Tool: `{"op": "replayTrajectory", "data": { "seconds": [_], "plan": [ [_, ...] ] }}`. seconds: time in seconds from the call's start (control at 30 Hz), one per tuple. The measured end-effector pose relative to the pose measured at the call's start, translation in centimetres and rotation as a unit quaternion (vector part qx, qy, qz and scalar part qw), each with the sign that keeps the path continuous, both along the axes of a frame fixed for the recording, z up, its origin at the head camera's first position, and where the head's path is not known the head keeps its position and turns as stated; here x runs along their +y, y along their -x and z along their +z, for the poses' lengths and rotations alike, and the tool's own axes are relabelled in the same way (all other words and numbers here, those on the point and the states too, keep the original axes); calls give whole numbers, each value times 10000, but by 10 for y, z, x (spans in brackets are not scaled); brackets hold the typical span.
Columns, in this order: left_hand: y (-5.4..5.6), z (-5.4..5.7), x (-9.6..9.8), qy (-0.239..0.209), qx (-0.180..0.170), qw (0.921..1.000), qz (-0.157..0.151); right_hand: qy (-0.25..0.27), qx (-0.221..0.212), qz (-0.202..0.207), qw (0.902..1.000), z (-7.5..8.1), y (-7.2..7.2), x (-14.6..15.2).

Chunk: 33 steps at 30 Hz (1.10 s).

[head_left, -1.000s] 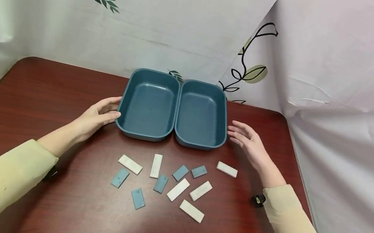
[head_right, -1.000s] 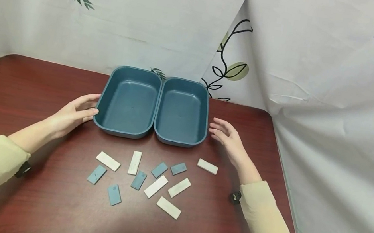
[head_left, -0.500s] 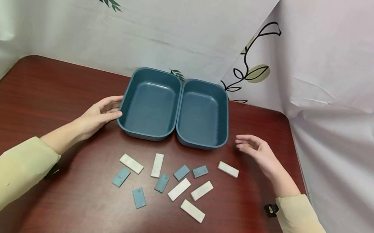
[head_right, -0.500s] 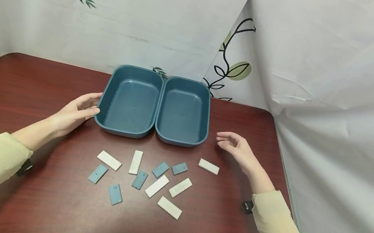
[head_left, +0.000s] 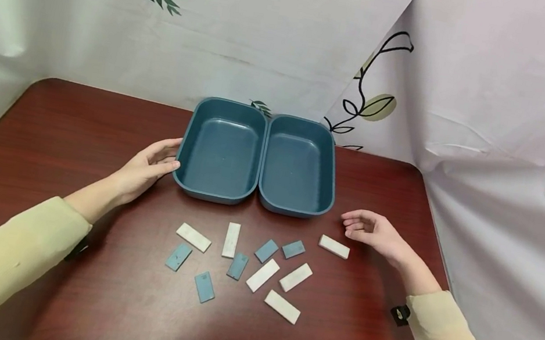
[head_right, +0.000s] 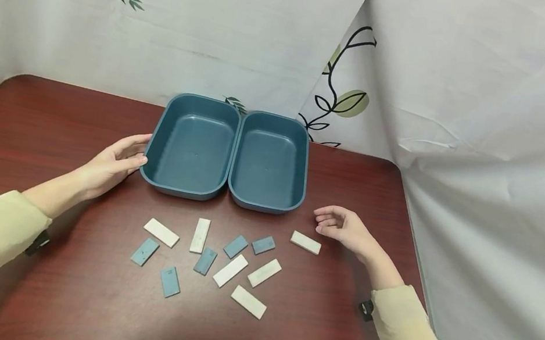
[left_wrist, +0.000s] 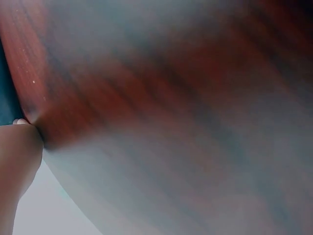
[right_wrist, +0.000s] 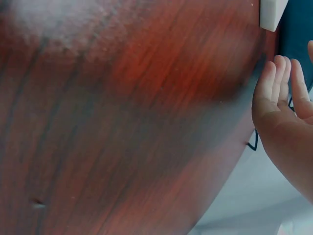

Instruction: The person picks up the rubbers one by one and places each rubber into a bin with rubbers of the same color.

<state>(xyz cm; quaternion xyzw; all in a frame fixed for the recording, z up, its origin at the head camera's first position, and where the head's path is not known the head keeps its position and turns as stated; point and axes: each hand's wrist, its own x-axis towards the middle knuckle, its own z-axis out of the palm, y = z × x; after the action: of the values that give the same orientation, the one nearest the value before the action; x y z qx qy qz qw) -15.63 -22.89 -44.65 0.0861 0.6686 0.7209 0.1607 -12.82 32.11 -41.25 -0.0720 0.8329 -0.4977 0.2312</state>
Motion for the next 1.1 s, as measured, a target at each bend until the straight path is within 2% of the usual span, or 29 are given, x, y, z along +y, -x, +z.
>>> {"op": "replayTrajectory", "data": {
  "seconds": [0.3, 0.57, 0.83, 1.1],
  "plan": [
    [3, -2, 1, -10, -43, 10000, -15, 26, -88, 501, 9987, -5, -4, -2],
    [3, -2, 0, -36, -62, 10000, -23, -576, 477, 960, 9926, -7, -4, -5],
    [2, 0, -1, -32, -113, 9999, 26, -946, 921, 1222, 9837, -6, -7, -13],
    [1, -2, 0, -110, -123, 9999, 36, -1334, 835, 1286, 9791, -4, -9, -18]
  ]
}}
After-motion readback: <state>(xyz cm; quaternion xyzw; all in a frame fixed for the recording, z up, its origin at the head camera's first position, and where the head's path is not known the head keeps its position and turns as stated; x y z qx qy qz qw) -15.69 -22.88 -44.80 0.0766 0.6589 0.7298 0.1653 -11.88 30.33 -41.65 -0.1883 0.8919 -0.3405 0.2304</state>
